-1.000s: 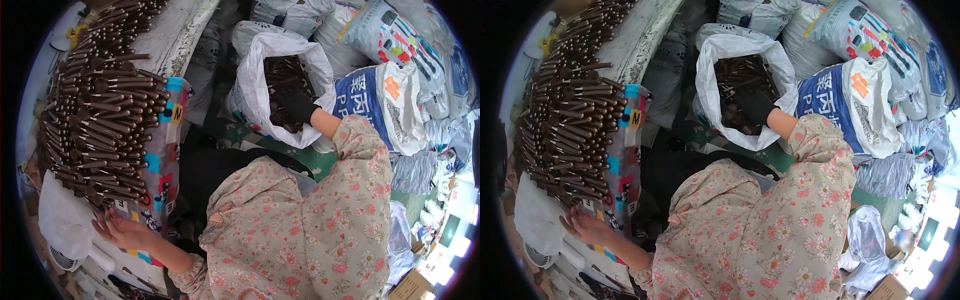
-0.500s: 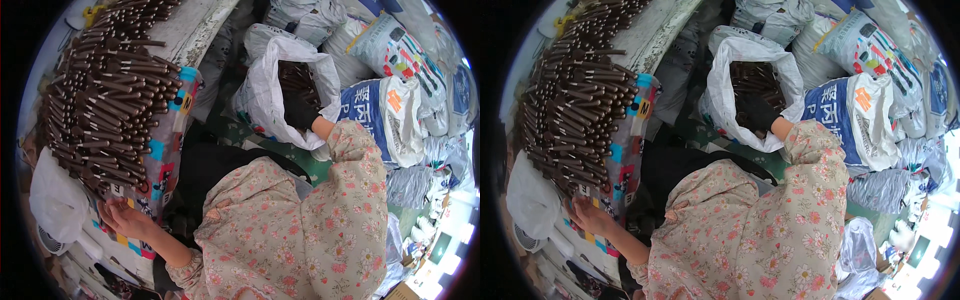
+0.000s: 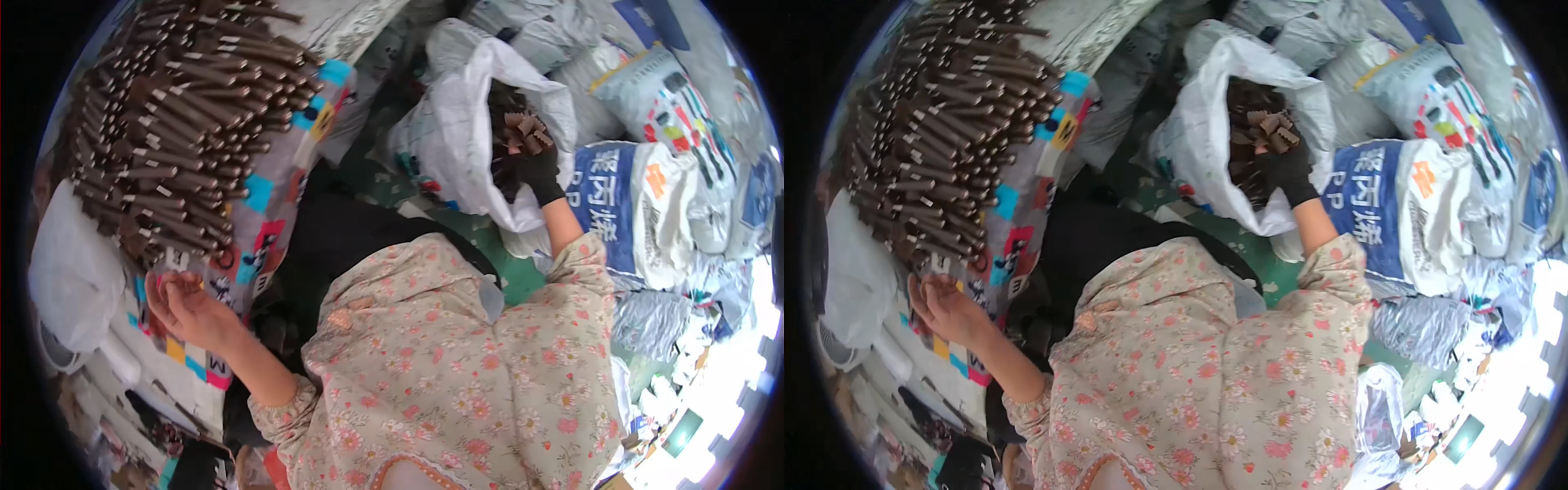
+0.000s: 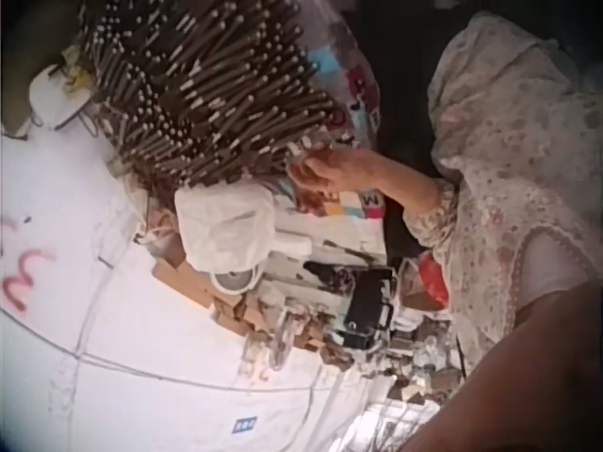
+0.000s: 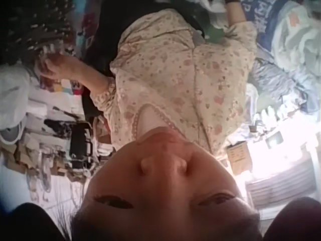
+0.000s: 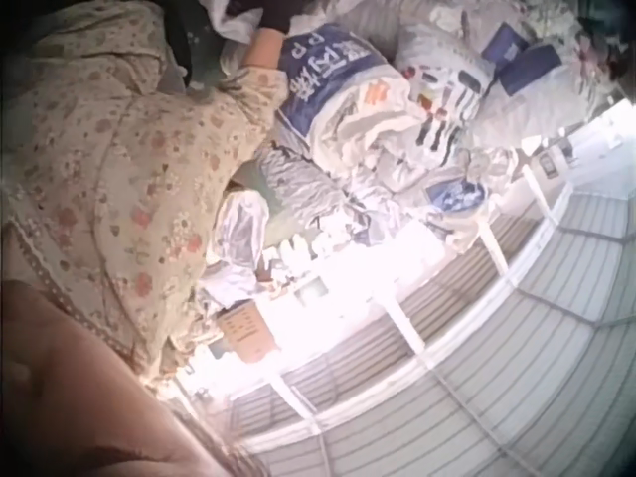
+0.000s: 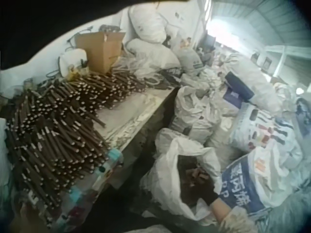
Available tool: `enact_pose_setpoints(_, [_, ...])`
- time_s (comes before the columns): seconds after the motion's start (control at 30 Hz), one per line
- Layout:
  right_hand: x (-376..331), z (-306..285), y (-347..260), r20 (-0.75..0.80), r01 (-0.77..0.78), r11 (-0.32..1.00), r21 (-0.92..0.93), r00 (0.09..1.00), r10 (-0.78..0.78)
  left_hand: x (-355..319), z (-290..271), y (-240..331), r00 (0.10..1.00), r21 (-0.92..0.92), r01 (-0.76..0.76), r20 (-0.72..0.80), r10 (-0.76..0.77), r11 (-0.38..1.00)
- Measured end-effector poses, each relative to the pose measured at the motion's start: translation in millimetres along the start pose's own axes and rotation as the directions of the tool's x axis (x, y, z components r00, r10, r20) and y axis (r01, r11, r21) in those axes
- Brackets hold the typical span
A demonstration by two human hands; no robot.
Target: The person picks up a scraper and a metal ball, fits the ball into the scraper handle, and places the tool onto a pile. After repeating this process for several scrapers, the person gathers the finished scrapers and places them into a large white bag.
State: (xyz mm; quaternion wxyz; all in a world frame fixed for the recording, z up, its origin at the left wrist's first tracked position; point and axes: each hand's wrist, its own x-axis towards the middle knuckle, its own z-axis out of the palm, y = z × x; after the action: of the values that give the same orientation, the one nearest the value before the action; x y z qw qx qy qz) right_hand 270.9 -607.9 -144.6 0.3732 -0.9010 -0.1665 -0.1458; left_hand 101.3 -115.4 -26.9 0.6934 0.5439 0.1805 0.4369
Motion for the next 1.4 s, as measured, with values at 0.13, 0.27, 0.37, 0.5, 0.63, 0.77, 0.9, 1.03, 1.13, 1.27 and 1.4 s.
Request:
enact_pose_setpoints(0.13, [18,-34,-61,-0.196,0.143,0.938,-0.315,0.957,-0.212,-7,8,-4,0.998,-0.037,0.02,0.068,-0.018,0.999])
enact_pose_setpoints(0.27, [35,-60,-106,-0.334,0.113,0.975,-0.19,0.926,-0.173,-28,36,-5,0.979,0.18,0.025,0.194,-0.061,0.983])
enact_pose_setpoints(0.37, [44,-66,-123,-0.368,0.202,0.976,-0.083,0.904,-0.218,-53,90,-2,0.805,0.44,-0.098,0.562,-0.189,0.892])
enact_pose_setpoints(0.5, [57,-51,-199,-0.345,0.185,0.967,0.176,0.931,-0.115,-57,160,16,0.319,0.155,-0.514,0.948,0.02,0.844])
enact_pose_setpoints(0.63, [67,6,-295,-0.055,0.075,0.478,0.875,0.997,-0.056,-18,162,32,0.314,-0.091,-0.562,0.896,0.314,0.822])
enact_pose_setpoints(0.77, [73,79,-393,0.342,-0.341,0.06,0.938,0.94,-0.013,6,74,55,0.657,0.102,-0.36,0.733,0.175,0.927])
enact_pose_setpoints(0.9, [61,171,-487,0.142,0.223,0.423,0.878,0.723,-0.676,23,-29,101,0.911,0.32,-0.31,0.368,0.184,0.895])
enact_pose_setpoints(1.03, [14,257,-587,0.303,-0.212,0.218,0.953,0.602,-0.739,28,-120,136,0.981,0.394,-0.102,-0.111,0.157,0.914])
enact_pose_setpoints(1.13, [-14,290,-642,0.435,-0.55,0.101,0.829,0.521,-0.734,28,-172,139,0.939,0.378,-0.065,-0.291,0.185,0.924])
enact_pose_setpoints(1.27, [-49,345,-643,0.133,-0.454,-0.17,0.875,0.562,-0.816,27,-218,106,0.869,0.564,-0.191,-0.283,0.406,0.803])
enact_pose_setpoints(1.4, [-72,353,-627,0.176,-0.299,0.002,0.954,0.554,-0.814,26,-245,75,0.88,0.443,-0.309,-0.203,0.43,0.842])
